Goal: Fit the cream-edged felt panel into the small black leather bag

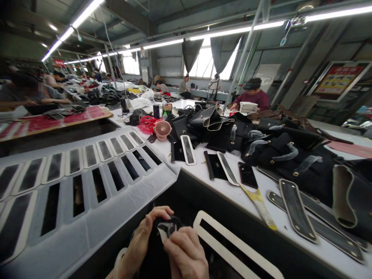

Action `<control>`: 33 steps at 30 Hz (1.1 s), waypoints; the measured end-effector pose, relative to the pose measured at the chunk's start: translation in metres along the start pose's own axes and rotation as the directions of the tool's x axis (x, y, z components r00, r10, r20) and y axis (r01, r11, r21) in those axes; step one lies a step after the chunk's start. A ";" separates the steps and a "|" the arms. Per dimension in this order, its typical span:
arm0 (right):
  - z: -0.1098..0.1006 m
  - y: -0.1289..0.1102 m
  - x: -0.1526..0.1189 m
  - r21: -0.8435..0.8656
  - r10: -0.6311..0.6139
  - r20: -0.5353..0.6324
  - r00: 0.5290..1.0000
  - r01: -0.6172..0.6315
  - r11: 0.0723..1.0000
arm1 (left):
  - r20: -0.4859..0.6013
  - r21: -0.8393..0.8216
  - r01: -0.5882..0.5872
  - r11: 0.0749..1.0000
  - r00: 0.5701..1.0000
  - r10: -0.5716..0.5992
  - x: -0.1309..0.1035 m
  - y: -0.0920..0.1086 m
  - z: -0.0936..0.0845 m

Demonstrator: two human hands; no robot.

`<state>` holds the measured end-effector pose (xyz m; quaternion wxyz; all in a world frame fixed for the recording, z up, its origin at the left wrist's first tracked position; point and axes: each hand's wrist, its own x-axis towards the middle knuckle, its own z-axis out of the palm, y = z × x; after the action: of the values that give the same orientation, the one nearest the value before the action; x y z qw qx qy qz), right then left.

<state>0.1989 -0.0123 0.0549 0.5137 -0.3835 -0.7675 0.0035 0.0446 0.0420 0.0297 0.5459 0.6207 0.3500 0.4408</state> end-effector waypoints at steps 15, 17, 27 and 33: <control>0.011 -0.005 -0.001 0.006 0.339 -0.121 0.933 -0.341 0.940 | 0.136 -0.080 0.048 0.996 0.990 -0.036 0.006 0.008 -0.010; 0.006 -0.006 0.006 0.033 0.460 -0.068 0.885 -0.459 0.888 | 0.154 -0.029 0.043 0.999 0.987 -0.038 0.007 0.014 -0.010; 0.009 -0.007 0.010 -0.274 0.325 0.030 0.945 -0.305 0.912 | 0.310 0.218 -0.071 0.973 0.951 0.000 0.014 0.043 -0.016; 0.018 -0.015 0.008 -0.456 -0.182 -0.134 0.974 0.102 0.884 | 0.480 0.292 -0.172 0.941 0.877 0.012 0.023 0.050 -0.025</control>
<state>0.1749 -0.0114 0.0587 0.4756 -0.4323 -0.7263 -0.2437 0.0273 0.0643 0.0833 0.4824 0.8066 0.2443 0.2387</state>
